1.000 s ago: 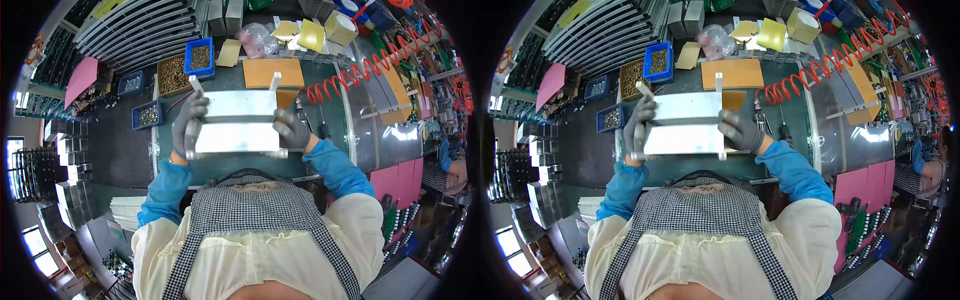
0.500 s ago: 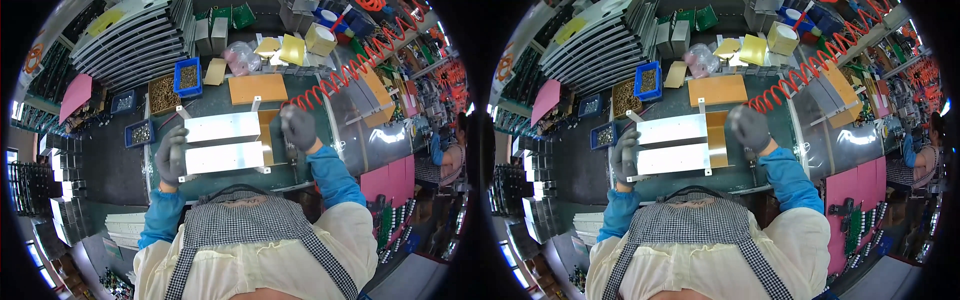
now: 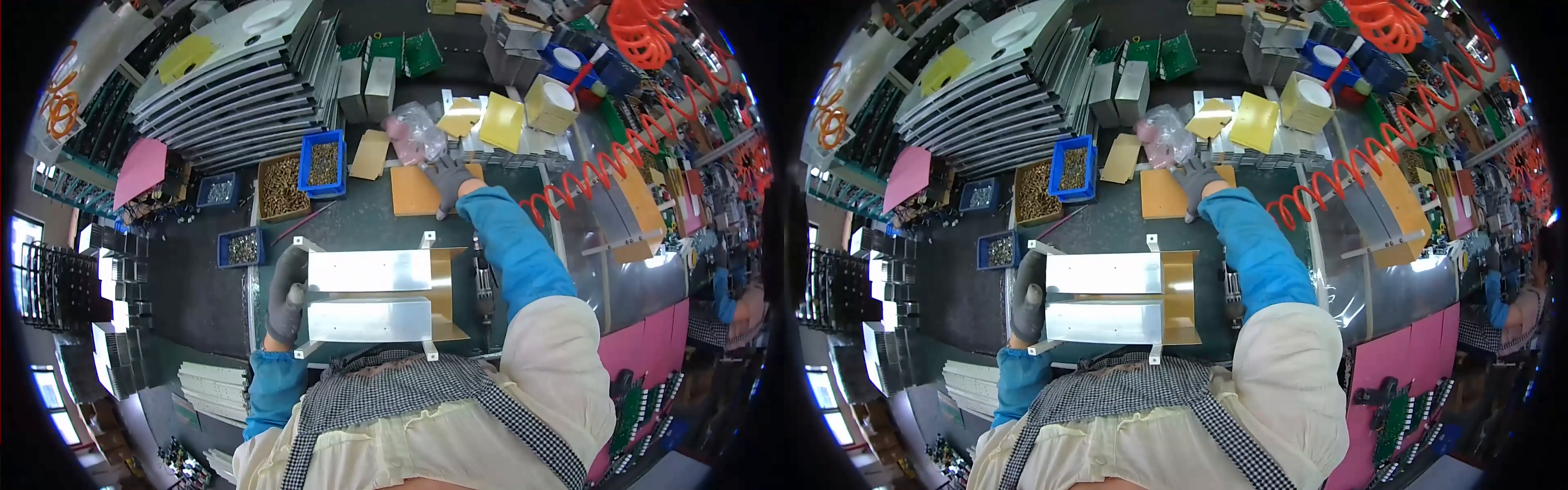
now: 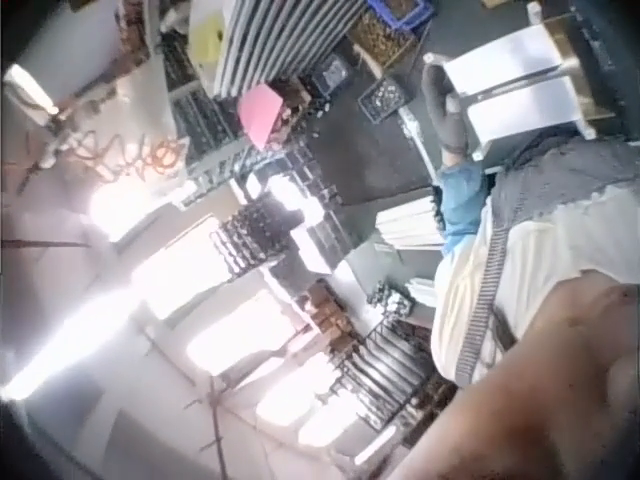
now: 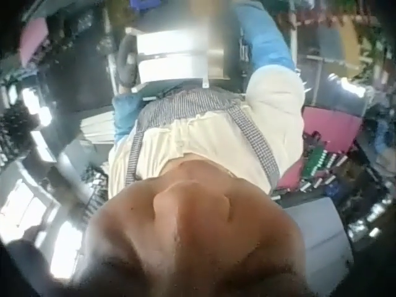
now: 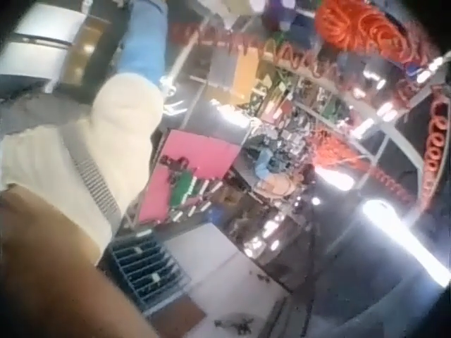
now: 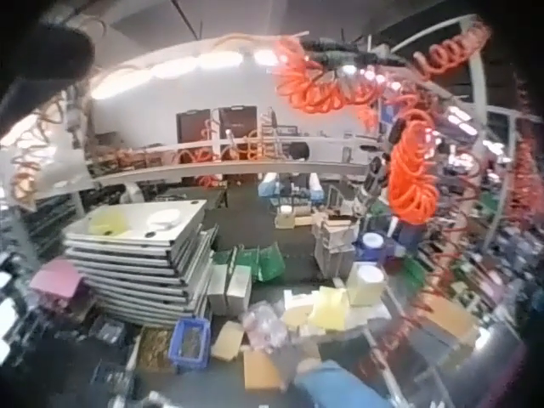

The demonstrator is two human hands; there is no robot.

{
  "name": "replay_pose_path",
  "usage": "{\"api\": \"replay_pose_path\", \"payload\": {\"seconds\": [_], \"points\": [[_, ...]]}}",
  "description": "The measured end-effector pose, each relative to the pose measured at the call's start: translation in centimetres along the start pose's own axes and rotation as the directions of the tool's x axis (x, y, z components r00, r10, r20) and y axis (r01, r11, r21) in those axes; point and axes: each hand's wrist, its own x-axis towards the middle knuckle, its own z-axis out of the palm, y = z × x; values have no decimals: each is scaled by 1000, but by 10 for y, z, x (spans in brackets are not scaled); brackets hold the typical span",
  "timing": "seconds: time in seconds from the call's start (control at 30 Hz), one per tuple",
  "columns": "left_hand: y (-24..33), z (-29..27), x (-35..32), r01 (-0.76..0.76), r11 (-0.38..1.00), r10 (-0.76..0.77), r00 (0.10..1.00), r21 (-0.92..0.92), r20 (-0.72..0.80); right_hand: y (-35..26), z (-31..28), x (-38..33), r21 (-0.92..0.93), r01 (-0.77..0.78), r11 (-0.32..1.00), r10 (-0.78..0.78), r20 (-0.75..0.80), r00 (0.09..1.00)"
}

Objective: Assembling small metal and plastic electronic enclosure components by aligning panels and fastening screws using a pneumatic screwdriver.

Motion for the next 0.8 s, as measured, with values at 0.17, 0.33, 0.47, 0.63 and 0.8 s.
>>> {"api": "replay_pose_path", "payload": {"seconds": [0.17,0.33,0.47,0.63,0.8], "points": [[-14,-11,-1,-35,999,35,999,35,-1,7,1,-4,41,6,999,-9,76,997],[-20,-14,-1,-20,1000,20,999,0,-47,14,6,-27,165,56,985,-43,-80,996],[-16,-15,-5,-41,999,42,999,33,-31,20,4,-41,166,126,978,-100,-154,983],[-18,-18,-13,-58,997,56,998,-52,-27,7,-14,-62,-146,138,980,-200,-693,692],[-15,-15,-19,-25,996,18,996,-87,-85,1,-10,-65,-258,123,958,-283,-797,534]]}}
